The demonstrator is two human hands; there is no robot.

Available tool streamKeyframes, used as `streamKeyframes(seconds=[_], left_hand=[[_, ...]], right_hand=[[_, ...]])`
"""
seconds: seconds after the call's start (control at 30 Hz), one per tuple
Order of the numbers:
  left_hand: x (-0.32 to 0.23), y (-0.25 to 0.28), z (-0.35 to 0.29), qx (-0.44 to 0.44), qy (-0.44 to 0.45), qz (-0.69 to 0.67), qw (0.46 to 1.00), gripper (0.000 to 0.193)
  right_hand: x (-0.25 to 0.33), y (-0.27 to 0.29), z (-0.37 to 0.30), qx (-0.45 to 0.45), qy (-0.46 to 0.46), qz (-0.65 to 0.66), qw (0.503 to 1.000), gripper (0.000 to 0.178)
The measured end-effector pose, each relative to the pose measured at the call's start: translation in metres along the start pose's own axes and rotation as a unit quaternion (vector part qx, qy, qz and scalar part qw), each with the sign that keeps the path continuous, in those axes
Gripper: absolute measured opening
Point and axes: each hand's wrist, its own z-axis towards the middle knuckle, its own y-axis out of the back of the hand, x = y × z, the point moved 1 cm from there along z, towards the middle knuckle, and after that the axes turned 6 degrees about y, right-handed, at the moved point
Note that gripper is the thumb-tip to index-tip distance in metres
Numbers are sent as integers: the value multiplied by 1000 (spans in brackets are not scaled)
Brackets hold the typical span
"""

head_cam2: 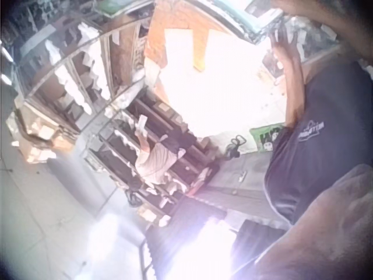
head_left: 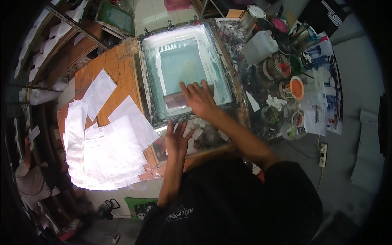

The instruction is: The person performs screen printing by placing white paper under a screen, applying ink with a squeegee, and lifting the screen to reveal printed sheets. A coworker assists by removing finished prints and supplying new paper.

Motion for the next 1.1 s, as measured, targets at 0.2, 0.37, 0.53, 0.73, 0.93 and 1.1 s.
streamKeyframes(seconds=[0.2,0.37,0.53,0.73,0.93,1.1], left_hand=[[-2,3,24,-66,28,3,997,86],[-6,9,32,-71,41,0,997,64],[-11,-3,27,-60,46,48,996,85],[-8,16,38,-77,47,15,996,60],[-11,14,39,-110,60,16,992,47],[-10,23,31,-64,43,13,997,50]], right_hand=[[2,-6,-18,32,-14,69,997,64],[-8,-30,-10,-37,8,50,998,66],[-24,-56,8,-65,-3,19,998,66],[-98,-90,120,-54,-29,-16,998,64],[-150,-93,170,10,-45,29,999,57],[-76,-20,94,112,-33,137,984,48]])
